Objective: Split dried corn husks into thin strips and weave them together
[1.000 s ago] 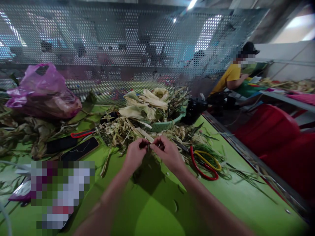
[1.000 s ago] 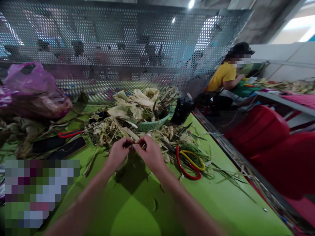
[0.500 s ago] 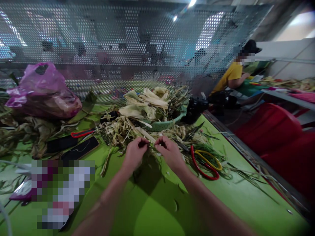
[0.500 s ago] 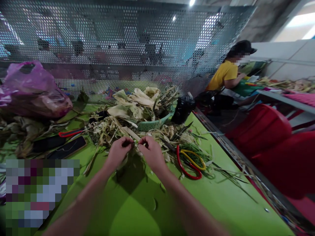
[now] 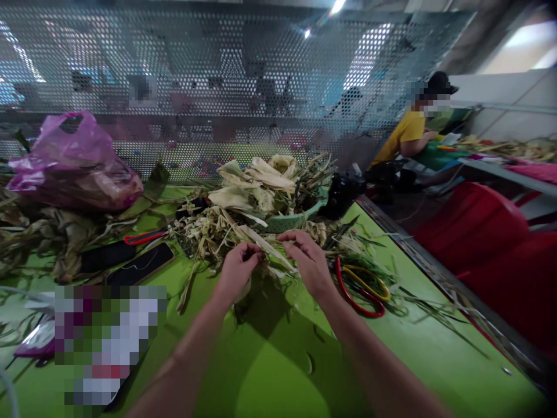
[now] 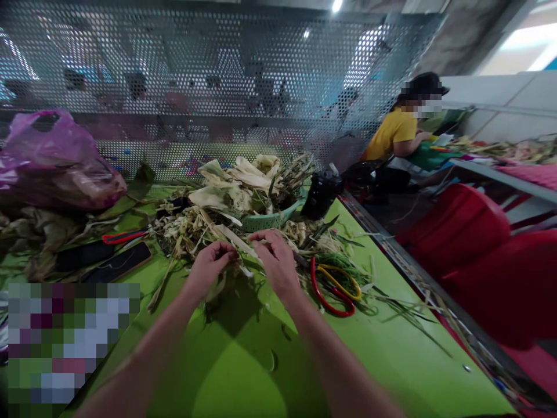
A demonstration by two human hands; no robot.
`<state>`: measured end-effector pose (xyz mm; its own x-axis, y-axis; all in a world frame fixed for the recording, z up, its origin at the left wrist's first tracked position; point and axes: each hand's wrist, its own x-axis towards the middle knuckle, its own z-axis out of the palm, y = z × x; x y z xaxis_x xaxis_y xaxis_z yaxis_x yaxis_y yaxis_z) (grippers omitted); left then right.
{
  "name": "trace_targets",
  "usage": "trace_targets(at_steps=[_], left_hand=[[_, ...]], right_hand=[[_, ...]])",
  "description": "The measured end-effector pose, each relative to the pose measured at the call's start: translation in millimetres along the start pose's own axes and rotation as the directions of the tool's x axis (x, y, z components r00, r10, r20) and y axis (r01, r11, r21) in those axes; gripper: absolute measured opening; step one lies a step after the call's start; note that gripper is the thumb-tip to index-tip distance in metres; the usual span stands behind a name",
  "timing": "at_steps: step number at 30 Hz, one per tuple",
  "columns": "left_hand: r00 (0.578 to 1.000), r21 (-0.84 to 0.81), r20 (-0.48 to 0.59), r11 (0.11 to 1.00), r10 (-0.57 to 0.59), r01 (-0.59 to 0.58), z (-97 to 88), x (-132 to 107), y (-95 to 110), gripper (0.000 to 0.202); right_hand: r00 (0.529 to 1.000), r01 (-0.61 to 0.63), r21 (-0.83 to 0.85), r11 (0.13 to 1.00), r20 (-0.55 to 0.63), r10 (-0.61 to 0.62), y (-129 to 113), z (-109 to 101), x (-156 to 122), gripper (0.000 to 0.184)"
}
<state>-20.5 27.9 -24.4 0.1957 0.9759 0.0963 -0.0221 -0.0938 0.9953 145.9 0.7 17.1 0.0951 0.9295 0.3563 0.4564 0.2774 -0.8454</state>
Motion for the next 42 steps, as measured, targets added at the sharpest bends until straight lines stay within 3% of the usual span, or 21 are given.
trace_targets(at_steps=[6,12,21,35,42], left_hand=[[0.999,0.045,0.040,0.999,0.027,-0.029,1.8,-2.5,5.5,0.012],[0.997,0.071,0.039,0.996,0.060,-0.062,1.6,-2.7,6.3,0.013],[0.990,0.163,0.066,0.978,0.121,-0.130,0.0,-3.8,6.9,0.008],[0.996,0.006,0.090,1.000,-0.018,0.017,0.2,-1.5,8.8,0.014],[0.994,-0.072,0.084,0.994,-0.073,0.079,0.7,-3.4,9.4,0.019]], right_hand=[[0.984,0.059,-0.036,0.998,0.172,-0.052,2.9,12.0,-2.0,0.016],[0.988,0.040,-0.068,0.997,0.152,-0.029,12.1,14.2,-1.6,0.007],[0.980,0.110,-0.171,0.979,0.186,-0.078,5.9,12.4,-4.2,0.004],[0.977,0.042,-0.091,0.995,0.211,-0.022,15.0,18.5,-4.1,0.004],[0.972,-0.070,0.015,0.997,0.227,0.065,15.9,19.4,-4.0,0.005]])
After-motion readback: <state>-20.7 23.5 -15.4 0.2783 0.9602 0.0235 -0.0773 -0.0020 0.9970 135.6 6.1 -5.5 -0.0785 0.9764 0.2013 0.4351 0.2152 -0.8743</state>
